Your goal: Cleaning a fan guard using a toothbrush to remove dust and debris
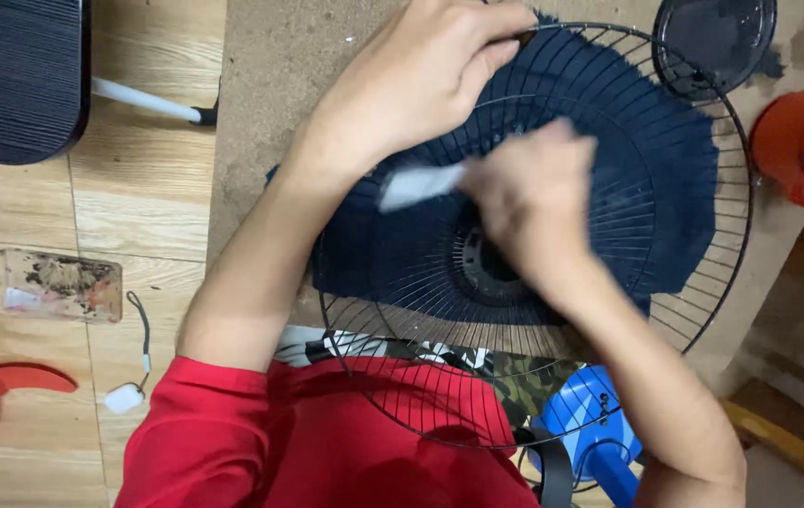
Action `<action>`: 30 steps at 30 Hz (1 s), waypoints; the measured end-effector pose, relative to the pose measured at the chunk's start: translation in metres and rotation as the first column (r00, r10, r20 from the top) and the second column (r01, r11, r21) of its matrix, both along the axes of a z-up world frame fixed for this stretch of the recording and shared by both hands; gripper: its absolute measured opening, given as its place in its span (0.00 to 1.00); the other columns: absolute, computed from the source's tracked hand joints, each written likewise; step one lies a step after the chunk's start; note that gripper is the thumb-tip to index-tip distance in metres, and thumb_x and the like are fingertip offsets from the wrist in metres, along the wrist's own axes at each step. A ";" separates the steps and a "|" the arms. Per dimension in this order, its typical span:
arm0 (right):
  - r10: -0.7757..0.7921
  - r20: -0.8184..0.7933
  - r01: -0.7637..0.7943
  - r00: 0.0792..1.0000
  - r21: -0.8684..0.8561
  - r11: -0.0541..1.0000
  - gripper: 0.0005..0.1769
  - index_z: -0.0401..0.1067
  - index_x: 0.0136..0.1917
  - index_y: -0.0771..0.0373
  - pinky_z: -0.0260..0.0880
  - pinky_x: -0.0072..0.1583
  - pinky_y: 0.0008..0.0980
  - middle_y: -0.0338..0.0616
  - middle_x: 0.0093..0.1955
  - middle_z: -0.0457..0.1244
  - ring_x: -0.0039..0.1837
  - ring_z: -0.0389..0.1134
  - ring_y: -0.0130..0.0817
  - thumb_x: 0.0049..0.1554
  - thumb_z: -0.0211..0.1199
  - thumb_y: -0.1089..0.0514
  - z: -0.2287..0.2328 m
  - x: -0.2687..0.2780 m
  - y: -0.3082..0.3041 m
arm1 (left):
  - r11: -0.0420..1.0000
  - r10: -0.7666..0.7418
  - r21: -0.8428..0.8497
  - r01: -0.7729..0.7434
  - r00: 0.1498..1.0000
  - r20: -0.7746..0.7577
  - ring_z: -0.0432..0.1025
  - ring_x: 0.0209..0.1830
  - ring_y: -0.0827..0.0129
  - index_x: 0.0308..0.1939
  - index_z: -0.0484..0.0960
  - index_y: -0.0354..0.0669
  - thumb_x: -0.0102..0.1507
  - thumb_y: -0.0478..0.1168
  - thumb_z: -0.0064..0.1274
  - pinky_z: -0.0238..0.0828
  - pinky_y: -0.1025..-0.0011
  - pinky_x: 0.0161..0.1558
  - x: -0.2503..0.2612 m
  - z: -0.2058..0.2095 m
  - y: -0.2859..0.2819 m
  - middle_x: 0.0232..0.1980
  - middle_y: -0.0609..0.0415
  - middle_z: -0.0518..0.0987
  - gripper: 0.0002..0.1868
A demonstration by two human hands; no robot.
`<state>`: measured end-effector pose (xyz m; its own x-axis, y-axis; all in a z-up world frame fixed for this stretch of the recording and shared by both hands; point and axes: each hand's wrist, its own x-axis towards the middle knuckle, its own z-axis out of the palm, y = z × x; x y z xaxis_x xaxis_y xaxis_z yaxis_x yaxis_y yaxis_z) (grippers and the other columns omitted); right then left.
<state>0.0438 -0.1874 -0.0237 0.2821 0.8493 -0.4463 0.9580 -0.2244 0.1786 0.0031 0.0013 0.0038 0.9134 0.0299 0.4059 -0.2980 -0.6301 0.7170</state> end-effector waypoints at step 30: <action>-0.326 0.318 0.123 0.890 0.522 0.844 0.20 0.61 0.29 0.51 0.49 0.38 0.41 0.40 0.28 0.56 0.35 0.56 0.43 0.61 0.56 0.46 0.000 0.021 -0.035 | 0.988 -0.020 -0.153 -0.011 0.979 -0.201 0.65 0.22 0.60 0.25 0.70 0.39 0.69 0.53 0.31 0.55 0.61 0.29 -0.004 0.015 -0.003 0.21 0.45 0.70 0.26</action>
<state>0.0648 -0.2222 -0.0238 0.5510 0.8149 0.1797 0.7471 -0.5776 0.3288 -0.0012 -0.0016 0.0189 0.9760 0.0729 0.2051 -0.1407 -0.5076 0.8501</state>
